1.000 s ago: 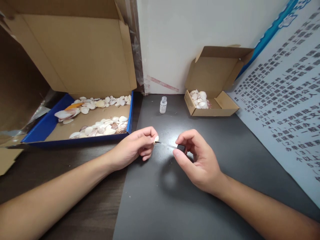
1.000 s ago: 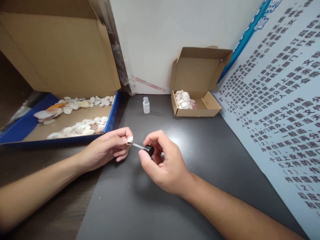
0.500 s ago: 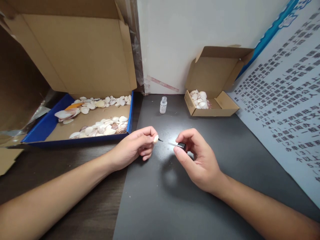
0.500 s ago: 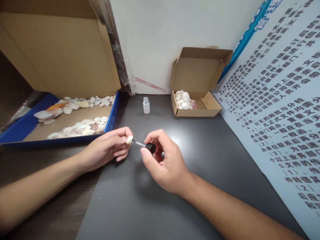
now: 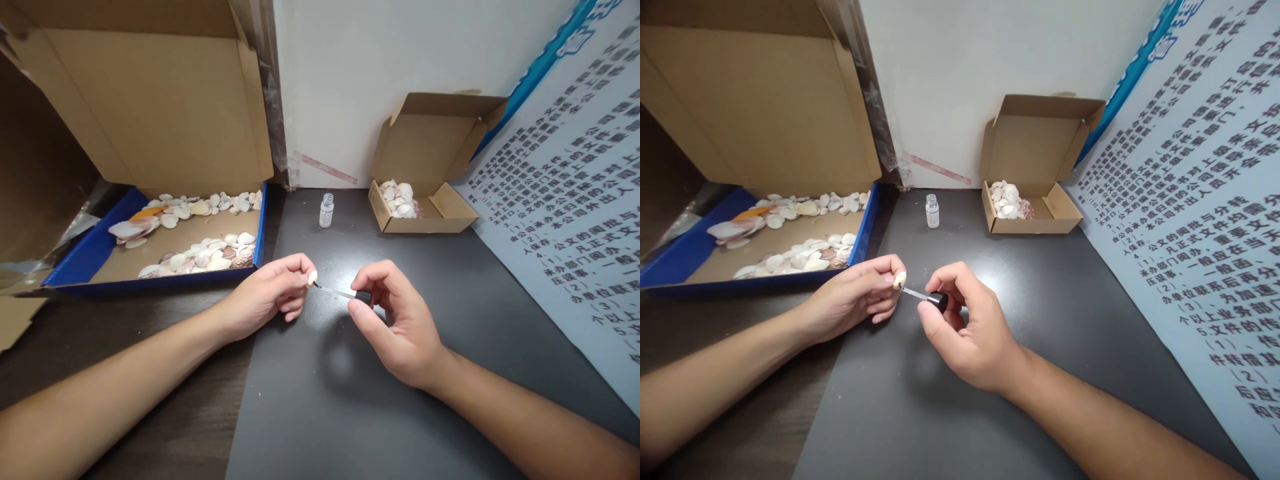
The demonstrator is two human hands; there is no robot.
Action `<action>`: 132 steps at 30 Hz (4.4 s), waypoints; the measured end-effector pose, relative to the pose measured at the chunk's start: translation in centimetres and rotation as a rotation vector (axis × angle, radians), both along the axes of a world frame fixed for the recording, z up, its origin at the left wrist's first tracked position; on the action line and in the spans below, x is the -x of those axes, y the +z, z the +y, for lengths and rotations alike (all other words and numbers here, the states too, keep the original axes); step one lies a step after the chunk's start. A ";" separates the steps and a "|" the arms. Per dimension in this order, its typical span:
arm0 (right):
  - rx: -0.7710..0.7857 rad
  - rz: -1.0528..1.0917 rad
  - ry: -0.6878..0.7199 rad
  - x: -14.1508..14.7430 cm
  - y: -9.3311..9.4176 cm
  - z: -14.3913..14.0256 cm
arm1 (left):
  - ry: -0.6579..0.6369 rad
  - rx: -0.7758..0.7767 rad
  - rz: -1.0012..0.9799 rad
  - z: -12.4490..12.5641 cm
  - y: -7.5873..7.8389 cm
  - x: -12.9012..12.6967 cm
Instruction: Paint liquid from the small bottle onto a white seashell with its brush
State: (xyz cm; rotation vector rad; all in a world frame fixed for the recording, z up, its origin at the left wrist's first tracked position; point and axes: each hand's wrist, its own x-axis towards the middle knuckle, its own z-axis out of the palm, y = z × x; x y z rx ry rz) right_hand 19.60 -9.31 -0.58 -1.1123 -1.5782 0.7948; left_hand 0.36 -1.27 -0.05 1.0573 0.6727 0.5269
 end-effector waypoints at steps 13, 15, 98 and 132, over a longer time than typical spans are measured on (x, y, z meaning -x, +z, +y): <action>-0.007 -0.075 -0.129 0.3 0.4 0.5 | -0.007 -0.010 0.014 0.0 0.0 0.0; -0.009 -0.072 -0.127 0.3 0.4 0.5 | -0.009 -0.009 0.013 0.0 0.1 0.0; 0.009 0.005 -0.019 -0.1 0.1 0.1 | -0.010 0.000 -0.004 0.0 0.0 0.1; -0.017 -0.033 -0.100 0.2 0.2 0.2 | -0.004 -0.021 0.024 -0.1 0.2 -0.1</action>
